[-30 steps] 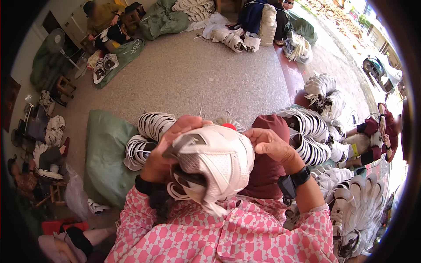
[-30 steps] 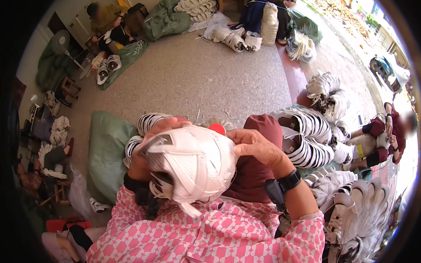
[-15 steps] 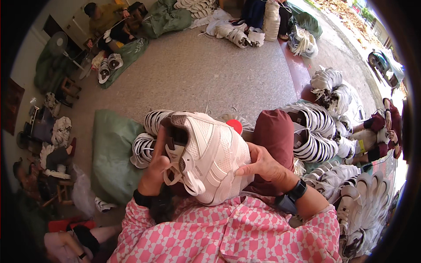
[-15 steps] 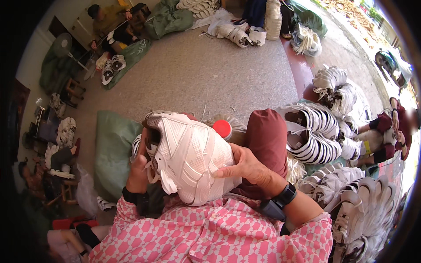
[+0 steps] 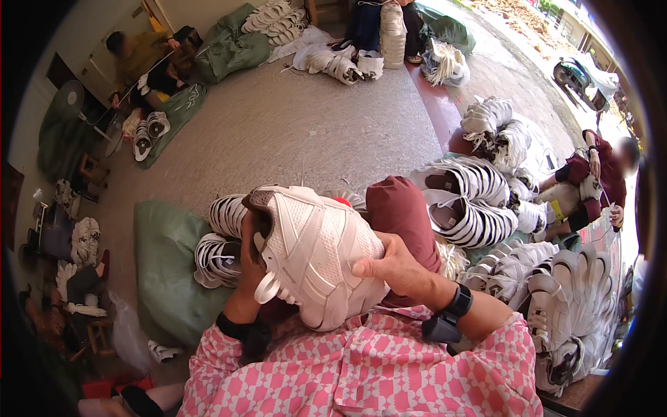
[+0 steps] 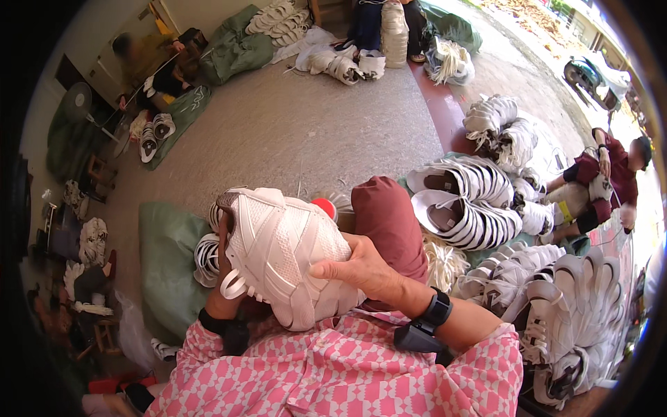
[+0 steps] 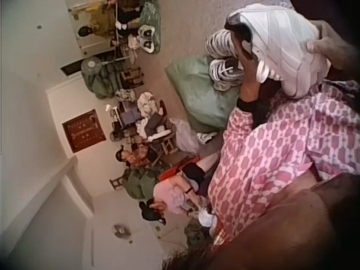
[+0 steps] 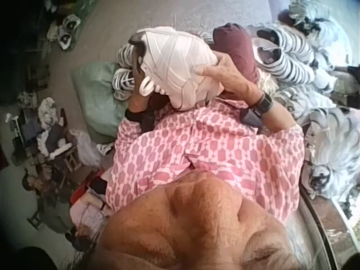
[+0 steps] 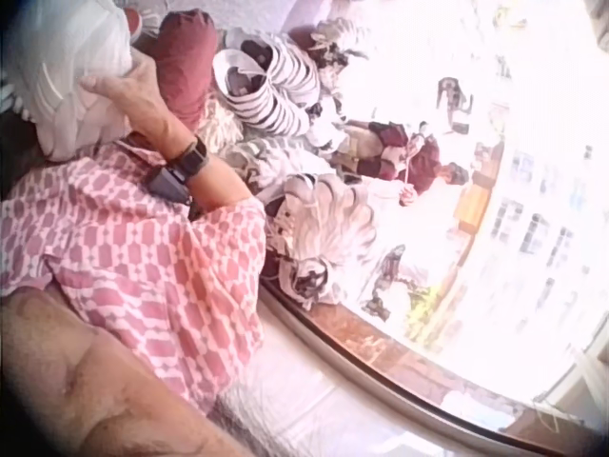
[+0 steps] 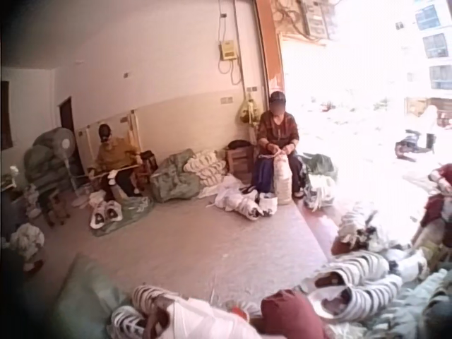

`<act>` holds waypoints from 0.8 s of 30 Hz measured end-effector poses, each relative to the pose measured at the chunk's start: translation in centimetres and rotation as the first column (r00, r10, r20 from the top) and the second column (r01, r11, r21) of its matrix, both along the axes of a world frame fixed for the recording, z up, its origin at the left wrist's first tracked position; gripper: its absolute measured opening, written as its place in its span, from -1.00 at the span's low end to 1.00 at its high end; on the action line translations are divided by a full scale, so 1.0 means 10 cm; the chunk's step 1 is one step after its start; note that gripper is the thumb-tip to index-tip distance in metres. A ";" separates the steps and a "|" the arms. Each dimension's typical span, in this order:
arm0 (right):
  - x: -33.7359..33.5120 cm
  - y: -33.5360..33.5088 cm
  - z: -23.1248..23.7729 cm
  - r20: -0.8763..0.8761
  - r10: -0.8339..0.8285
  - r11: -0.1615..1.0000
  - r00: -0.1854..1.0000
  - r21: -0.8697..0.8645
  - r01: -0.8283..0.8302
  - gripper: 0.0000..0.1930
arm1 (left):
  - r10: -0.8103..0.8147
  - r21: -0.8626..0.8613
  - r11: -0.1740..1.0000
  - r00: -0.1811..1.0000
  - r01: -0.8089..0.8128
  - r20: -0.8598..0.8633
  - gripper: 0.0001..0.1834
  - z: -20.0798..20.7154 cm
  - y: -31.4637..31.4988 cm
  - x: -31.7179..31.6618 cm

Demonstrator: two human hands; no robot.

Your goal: The recorder is lacing white and beige sneakers in a workshop environment.

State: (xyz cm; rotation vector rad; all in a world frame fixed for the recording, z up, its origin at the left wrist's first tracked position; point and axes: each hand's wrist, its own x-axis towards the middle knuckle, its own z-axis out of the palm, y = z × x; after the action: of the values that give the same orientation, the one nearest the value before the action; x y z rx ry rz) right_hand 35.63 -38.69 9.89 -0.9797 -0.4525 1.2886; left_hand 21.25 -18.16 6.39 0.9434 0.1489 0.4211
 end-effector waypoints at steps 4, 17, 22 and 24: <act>-0.04 -0.09 -0.23 0.290 -0.008 0.994 0.957 0.111 -0.025 -0.06 | -0.090 -0.289 0.953 0.996 0.090 0.015 -0.36 -0.07 -0.01 0.09; 0.75 0.07 0.49 0.153 -0.206 0.972 0.966 0.144 0.185 -0.39 | 0.091 0.752 0.652 0.974 0.101 -0.210 -0.04 0.35 0.19 0.61; 1.72 -0.02 0.62 0.410 -0.350 0.937 0.842 0.154 0.315 -0.49 | 0.147 0.941 0.318 0.974 0.117 -0.170 -0.27 0.43 0.52 0.79; 1.99 -0.07 0.63 0.503 -0.359 0.928 0.786 0.101 0.359 -0.53 | 0.328 0.965 -0.164 0.934 0.206 -0.143 -0.51 0.22 0.62 0.71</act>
State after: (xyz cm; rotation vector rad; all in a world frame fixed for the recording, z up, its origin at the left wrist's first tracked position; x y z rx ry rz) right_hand 55.56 -39.34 16.15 -1.3447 -0.6378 0.6669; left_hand 28.31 -11.96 8.60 2.7555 0.1843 0.4051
